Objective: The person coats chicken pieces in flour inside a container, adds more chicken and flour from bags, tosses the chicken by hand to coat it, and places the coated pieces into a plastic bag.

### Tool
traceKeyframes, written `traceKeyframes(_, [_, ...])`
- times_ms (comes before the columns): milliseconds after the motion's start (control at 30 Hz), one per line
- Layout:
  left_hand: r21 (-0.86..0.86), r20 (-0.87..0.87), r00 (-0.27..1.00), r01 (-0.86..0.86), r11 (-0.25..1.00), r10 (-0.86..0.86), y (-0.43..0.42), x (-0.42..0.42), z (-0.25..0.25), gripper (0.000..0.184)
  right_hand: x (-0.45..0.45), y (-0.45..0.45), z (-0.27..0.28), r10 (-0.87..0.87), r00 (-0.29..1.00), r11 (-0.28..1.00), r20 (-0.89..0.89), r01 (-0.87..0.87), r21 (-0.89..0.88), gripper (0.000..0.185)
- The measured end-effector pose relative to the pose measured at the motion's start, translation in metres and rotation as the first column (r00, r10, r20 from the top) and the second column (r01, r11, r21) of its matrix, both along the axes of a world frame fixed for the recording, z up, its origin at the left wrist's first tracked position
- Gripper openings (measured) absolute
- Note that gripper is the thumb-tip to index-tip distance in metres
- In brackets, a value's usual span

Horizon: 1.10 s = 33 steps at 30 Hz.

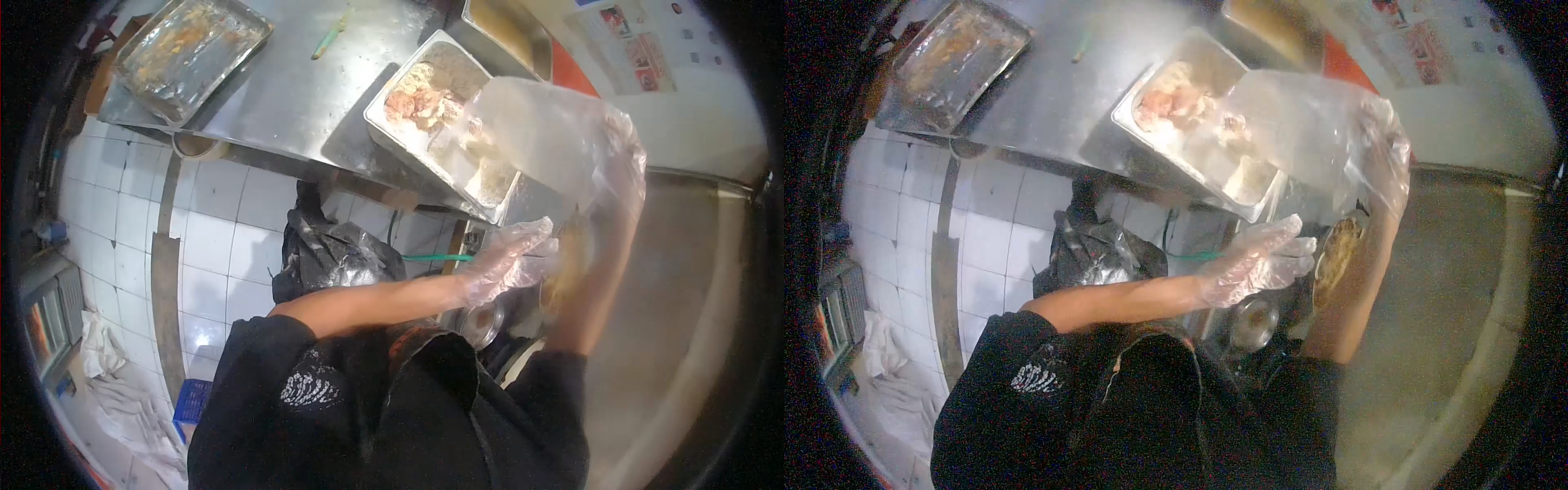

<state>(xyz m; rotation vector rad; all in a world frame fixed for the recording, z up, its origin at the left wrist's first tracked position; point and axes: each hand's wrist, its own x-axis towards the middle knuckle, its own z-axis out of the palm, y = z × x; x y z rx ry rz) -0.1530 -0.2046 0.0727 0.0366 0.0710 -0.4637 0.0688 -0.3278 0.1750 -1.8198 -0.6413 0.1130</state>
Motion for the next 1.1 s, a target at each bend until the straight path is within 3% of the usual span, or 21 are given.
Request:
traceKeyframes(67, [0.016,-0.029,0.998,-0.053,0.998,0.053,0.0,0.0,-0.005,0.046,0.013,0.026,0.004,0.066,0.998,0.994,-0.02,-0.068,-0.086,0.063])
traceKeyframes(100, [0.005,-0.036,0.996,-0.078,0.997,0.078,0.0,0.0,-0.01,0.044,0.007,0.057,0.014,-0.094,0.996,0.955,-0.009,0.087,-0.284,0.064])
traceKeyframes(167, [0.026,-0.033,0.99,-0.134,0.991,0.135,0.004,0.003,-0.011,0.042,-0.01,0.12,0.032,-0.354,0.933,0.703,0.068,0.313,-0.638,0.065])
traceKeyframes(267, [0.106,-0.029,0.98,-0.195,0.975,0.199,0.01,-0.003,-0.01,0.038,-0.043,0.149,0.038,-0.221,0.927,0.628,0.303,0.373,-0.683,0.062])
traceKeyframes(367, [0.142,-0.009,0.969,-0.244,0.959,0.247,0.017,-0.003,-0.013,0.032,-0.058,0.154,0.05,-0.218,0.93,0.639,0.295,0.364,-0.677,0.061])
traceKeyframes(433, [0.157,0.044,0.963,-0.268,0.951,0.264,0.024,-0.002,-0.017,0.03,-0.029,0.14,0.059,-0.107,0.962,0.579,0.252,0.266,-0.771,0.057])
traceKeyframes(467, [0.282,0.045,0.959,-0.281,0.918,0.28,0.029,-0.002,-0.019,0.032,-0.022,0.138,0.063,-0.049,0.973,0.542,0.226,0.216,-0.812,0.055])
traceKeyframes(533, [0.518,0.048,0.956,-0.273,0.811,0.291,0.04,-0.006,-0.023,0.036,-0.03,0.122,0.057,-0.022,0.958,0.659,0.284,0.228,-0.717,0.049])
traceKeyframes(567, [0.793,0.489,0.783,-0.583,0.178,0.383,0.045,0.001,-0.031,0.042,-0.031,0.116,0.055,-0.01,0.947,0.714,0.322,0.232,-0.66,0.046])
traceKeyframes(600, [0.741,0.616,0.673,-0.672,-0.009,0.409,0.051,0.01,-0.039,0.047,-0.019,0.104,0.05,0.127,0.889,0.634,0.439,0.268,-0.725,0.044])
traceKeyframes(667, [0.609,0.793,0.535,-0.691,-0.39,0.291,0.09,0.039,-0.034,0.054,0.012,0.075,0.042,0.414,0.707,0.461,0.574,0.381,-0.802,0.039])
traceKeyframes(700, [0.518,0.834,0.526,-0.642,-0.565,0.167,0.112,0.062,-0.03,0.056,0.01,0.074,0.045,0.348,0.756,0.507,0.555,0.346,-0.789,0.038])
traceKeyframes(767, [0.242,0.96,0.266,-0.615,-0.751,0.092,0.138,0.115,-0.006,0.057,-0.006,0.081,0.053,0.216,0.841,0.602,0.497,0.286,-0.746,0.037])
traceKeyframes(833, [0.537,0.842,0.502,-0.813,-0.224,0.197,0.154,0.144,-0.039,0.053,-0.022,0.088,0.058,0.089,0.912,0.696,0.401,0.231,-0.679,0.036])
traceKeyframes(900, [0.572,0.817,0.567,-0.82,-0.027,0.105,0.167,0.165,-0.061,0.047,-0.015,0.081,0.052,0.017,0.932,0.847,0.362,0.179,-0.501,0.035])
traceKeyframes(967, [0.428,0.889,0.454,-0.873,-0.233,-0.067,0.181,0.181,-0.064,0.041,0.011,0.072,0.033,-0.012,0.918,0.976,0.395,0.096,-0.193,0.035])
traceKeyframes(1033, [0.265,0.941,0.318,-0.905,-0.333,-0.113,0.197,0.184,-0.073,0.037,0.023,0.07,0.024,-0.072,0.934,0.988,0.349,0.115,-0.105,0.034])
traceKeyframes(1100, [0.442,0.768,0.626,-0.674,-0.592,-0.139,0.199,0.15,-0.023,0.033,0.019,0.078,0.031,-0.135,0.948,0.97,0.288,0.185,-0.156,0.034])
